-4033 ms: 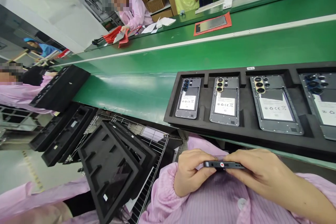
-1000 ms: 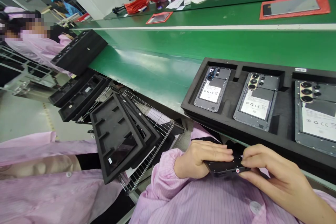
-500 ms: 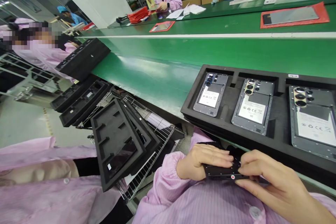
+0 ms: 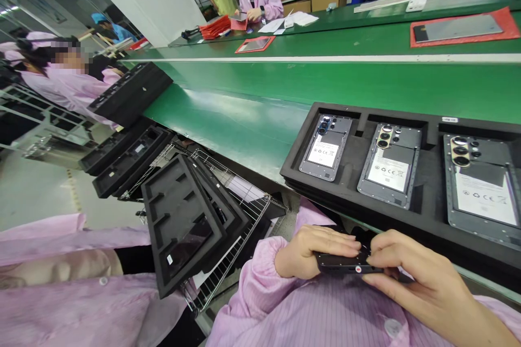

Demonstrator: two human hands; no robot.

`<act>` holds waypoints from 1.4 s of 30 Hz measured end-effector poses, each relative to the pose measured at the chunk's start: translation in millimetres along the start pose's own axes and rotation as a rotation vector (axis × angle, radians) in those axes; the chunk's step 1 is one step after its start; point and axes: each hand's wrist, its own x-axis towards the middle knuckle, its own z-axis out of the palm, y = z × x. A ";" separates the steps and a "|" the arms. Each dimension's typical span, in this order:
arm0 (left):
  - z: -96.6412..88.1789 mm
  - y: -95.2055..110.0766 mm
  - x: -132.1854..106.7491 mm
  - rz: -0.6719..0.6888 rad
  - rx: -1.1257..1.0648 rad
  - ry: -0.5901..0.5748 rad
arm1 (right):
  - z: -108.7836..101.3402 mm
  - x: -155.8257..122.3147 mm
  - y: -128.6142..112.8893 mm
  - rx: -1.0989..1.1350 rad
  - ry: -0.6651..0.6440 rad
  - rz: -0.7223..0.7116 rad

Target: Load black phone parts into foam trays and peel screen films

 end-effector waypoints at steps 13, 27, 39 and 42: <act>-2.8 1.7 2.3 -0.059 0.097 -0.067 | -2.3 3.5 -2.2 -0.040 0.012 -0.058; -2.0 4.7 4.5 0.022 0.120 0.037 | -8.1 10.8 -6.2 -0.243 -0.098 -0.274; 0.0 3.8 3.7 0.011 0.195 0.055 | -4.7 10.8 -7.2 -0.262 -0.054 -0.215; -0.6 4.7 3.3 -0.021 0.204 0.037 | -3.8 9.4 -4.9 -0.272 -0.056 -0.211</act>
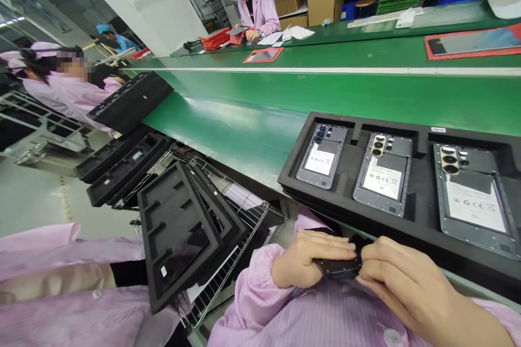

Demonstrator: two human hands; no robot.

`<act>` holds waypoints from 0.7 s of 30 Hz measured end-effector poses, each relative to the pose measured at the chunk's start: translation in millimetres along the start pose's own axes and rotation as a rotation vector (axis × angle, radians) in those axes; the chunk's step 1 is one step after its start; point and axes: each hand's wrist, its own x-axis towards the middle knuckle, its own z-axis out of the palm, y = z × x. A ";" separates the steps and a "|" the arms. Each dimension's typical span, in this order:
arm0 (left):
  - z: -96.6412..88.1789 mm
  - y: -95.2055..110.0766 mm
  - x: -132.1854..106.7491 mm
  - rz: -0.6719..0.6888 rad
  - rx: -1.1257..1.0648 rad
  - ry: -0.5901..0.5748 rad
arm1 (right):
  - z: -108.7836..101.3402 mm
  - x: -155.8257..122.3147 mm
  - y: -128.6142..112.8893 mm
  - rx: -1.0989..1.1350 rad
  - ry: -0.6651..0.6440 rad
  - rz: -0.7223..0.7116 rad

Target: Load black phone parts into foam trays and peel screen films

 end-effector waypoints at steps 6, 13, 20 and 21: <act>-3.3 3.6 3.2 0.058 -0.036 -0.034 | -1.0 -7.4 2.9 -0.066 0.060 -0.201; -5.1 4.3 1.3 0.020 0.018 -0.069 | 0.5 -16.2 4.5 -0.015 0.036 -0.174; -3.8 7.6 3.1 0.077 0.040 0.059 | -0.8 -14.5 7.2 -0.027 0.010 -0.170; -3.5 7.5 3.4 0.063 0.048 0.045 | -0.8 -13.9 7.6 -0.028 0.013 -0.172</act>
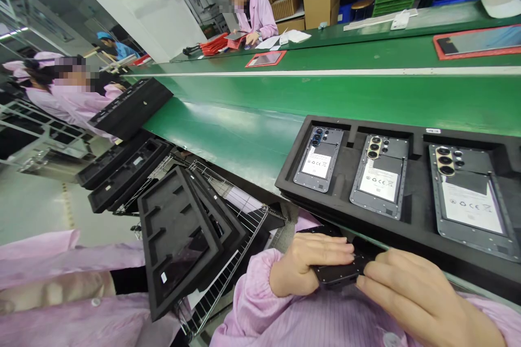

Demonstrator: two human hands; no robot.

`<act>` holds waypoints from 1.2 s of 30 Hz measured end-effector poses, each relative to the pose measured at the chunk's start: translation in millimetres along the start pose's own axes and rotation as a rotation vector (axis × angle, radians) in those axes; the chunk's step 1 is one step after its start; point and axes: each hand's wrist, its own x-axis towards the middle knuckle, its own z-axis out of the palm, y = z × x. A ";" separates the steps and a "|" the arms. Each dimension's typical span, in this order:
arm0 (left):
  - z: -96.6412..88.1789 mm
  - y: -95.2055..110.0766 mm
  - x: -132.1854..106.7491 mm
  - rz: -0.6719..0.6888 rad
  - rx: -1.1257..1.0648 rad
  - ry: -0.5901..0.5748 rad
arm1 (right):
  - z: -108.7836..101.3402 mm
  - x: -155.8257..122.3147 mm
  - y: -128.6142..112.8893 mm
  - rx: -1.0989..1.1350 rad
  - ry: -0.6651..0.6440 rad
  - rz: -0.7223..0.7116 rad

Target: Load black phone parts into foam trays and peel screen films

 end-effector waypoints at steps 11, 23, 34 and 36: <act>5.4 -6.8 -1.7 -0.038 0.036 -0.033 | -3.7 9.9 -0.7 -0.033 -0.001 0.107; 10.9 1.4 10.1 0.066 -0.124 0.134 | 8.6 -2.4 6.9 -0.135 0.188 -0.055; 11.8 4.4 20.6 0.090 -0.221 0.137 | 11.5 -10.6 7.3 -0.224 0.301 -0.109; 10.7 6.0 21.4 0.065 -0.227 0.122 | 10.8 -12.0 8.0 -0.215 0.294 -0.107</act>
